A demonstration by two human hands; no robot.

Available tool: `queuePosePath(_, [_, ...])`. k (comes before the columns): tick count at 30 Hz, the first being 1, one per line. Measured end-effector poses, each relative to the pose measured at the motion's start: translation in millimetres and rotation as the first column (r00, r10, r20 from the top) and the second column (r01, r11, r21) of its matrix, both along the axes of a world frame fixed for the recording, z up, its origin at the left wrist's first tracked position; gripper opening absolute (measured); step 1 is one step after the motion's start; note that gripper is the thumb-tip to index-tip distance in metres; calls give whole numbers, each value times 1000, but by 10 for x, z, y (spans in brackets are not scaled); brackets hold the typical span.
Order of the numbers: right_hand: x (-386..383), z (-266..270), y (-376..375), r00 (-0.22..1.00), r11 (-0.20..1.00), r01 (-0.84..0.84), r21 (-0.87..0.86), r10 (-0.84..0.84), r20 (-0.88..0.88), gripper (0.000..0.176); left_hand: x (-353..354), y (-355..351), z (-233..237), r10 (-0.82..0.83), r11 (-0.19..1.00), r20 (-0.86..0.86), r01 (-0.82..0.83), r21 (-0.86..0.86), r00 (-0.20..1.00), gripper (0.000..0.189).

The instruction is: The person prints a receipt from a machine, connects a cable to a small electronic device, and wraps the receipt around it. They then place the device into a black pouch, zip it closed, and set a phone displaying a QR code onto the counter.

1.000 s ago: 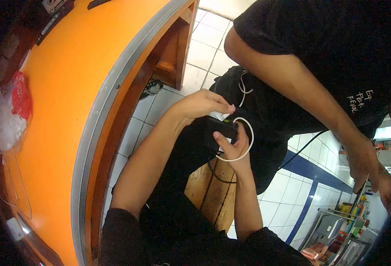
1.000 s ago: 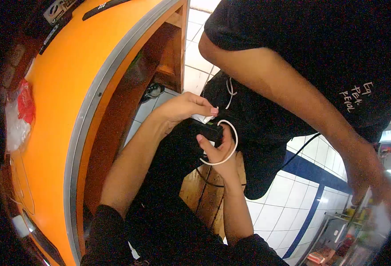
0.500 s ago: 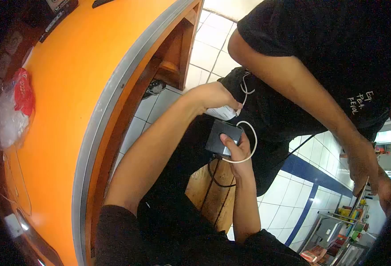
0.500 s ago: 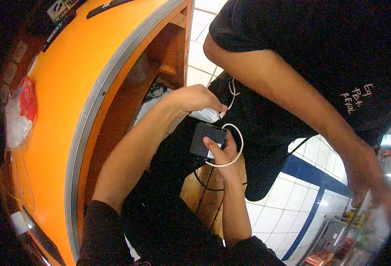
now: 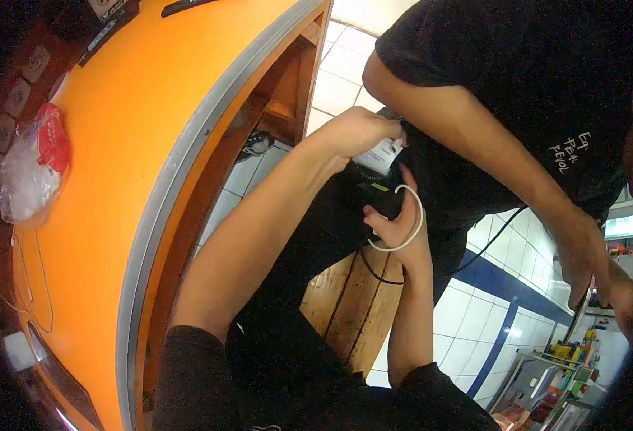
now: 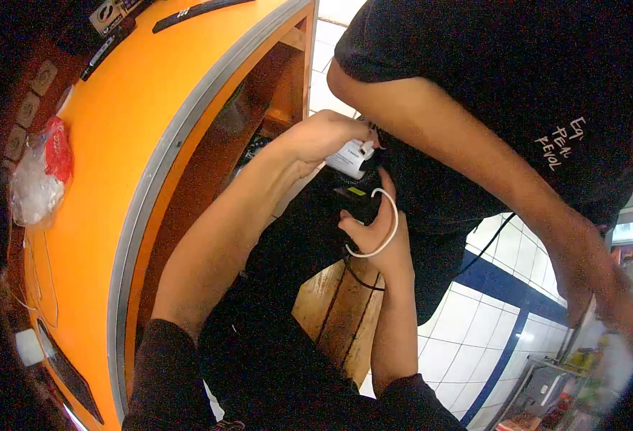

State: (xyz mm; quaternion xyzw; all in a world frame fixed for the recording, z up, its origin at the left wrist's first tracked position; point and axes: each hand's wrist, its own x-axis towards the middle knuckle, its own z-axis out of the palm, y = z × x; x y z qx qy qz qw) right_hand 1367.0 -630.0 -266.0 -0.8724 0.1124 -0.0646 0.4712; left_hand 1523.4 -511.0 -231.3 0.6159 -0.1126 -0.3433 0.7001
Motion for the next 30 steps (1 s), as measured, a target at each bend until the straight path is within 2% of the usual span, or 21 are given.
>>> queuePosePath(1, [7, 12, 7, 998, 997, -20, -75, 24, 51, 80, -13, 7, 29, 26, 994, 32, -22, -107, 999, 17])
queuePosePath(2, [18, 23, 10, 994, 988, -36, -150, 51, 97, 75, 28, 4, -66, 26, 994, 34, -22, -108, 999, 17])
queuePosePath(4, [-26, 27, 10, 994, 988, -70, -141, 81, 75, 74, 19, 32, -227, -166, 968, 396, 226, -109, 903, 17])
queuePosePath(5, [-62, -1, 26, 992, 988, -99, -120, 107, 63, 73, -76, 61, -232, -196, 974, 202, 214, -70, 960, 17])
queuePosePath(6, [-86, -28, 29, 990, 987, -127, -96, 132, 50, 72, -113, 86, -215, -275, 961, 200, 264, 79, 940, 18])
queuePosePath(8, [-132, -237, -7, 979, 988, -145, -57, 151, 135, 81, -185, 143, -246, -304, 949, 95, 293, 115, 948, 20])
queuePosePath(10, [-182, -345, 43, 980, 948, -160, 277, 120, 157, 89, -207, 202, -311, -350, 935, 89, 342, 93, 933, 21])
queuePosePath(12, [-170, -358, 86, 983, 935, -145, 324, 99, 153, 92, -208, 267, -399, -393, 919, 85, 387, 76, 916, 22])
queuePosePath(14, [-125, -411, 102, 983, 899, -140, 416, 76, 166, 91, -185, 345, -475, -394, 916, 102, 399, -34, 913, 23])
queuePosePath(18, [-155, -499, 141, 978, 931, -50, 362, -27, 205, 90, -91, 392, -523, -441, 896, 50, 442, -33, 896, 24])
queuePosePath(19, [-178, -633, 74, 977, 992, -50, 112, 25, 213, 85, -66, 375, -495, -439, 897, 48, 441, -36, 897, 24])
queuePosePath(20, [-189, -562, 122, 978, 993, -51, 110, 27, 207, 85, -7, 356, -431, -525, 851, 154, 514, 108, 837, 27])
queuePosePath(21, [-210, -463, 202, 992, 954, 10, 299, -48, 121, 81, 34, 341, -374, -611, 790, 242, 557, 257, 754, 30])
queuePosePath(22, [-218, -409, 250, 994, 878, 84, 471, -107, 21, 77, 54, 304, -337, -608, 791, 239, 557, 252, 757, 30])
queuePosePath(24, [-193, -488, 258, 994, 901, 47, 430, -83, 65, 71, 86, 212, -245, -756, 650, 377, 545, 530, 535, 35])
queuePosePath(25, [-180, -522, 276, 991, 910, 25, 413, -76, 106, 69, 75, 196, -177, -768, 634, 373, 533, 561, 520, 33])
queuePosePath(26, [-177, -564, 302, 986, 919, 5, 394, -69, 149, 66, 90, 219, -222, -769, 633, 372, 533, 562, 521, 33])
queuePosePath(27, [-174, -621, 300, 986, 918, 7, 397, -71, 148, 66, 119, 228, -280, -731, 681, 402, 554, 479, 551, 31])
queuePosePath(28, [-173, -669, 301, 986, 896, 14, 443, -87, 145, 65, 141, 243, -325, -691, 722, 429, 570, 391, 581, 29])
queuePosePath(29, [-167, -691, 295, 984, 873, 22, 488, -104, 143, 64, 145, 276, -372, -696, 718, 428, 573, 395, 577, 29])
queuePosePath(30, [-157, -697, 303, 983, 871, 27, 490, -112, 145, 64, 137, 340, -424, -638, 768, 398, 582, 268, 659, 28])
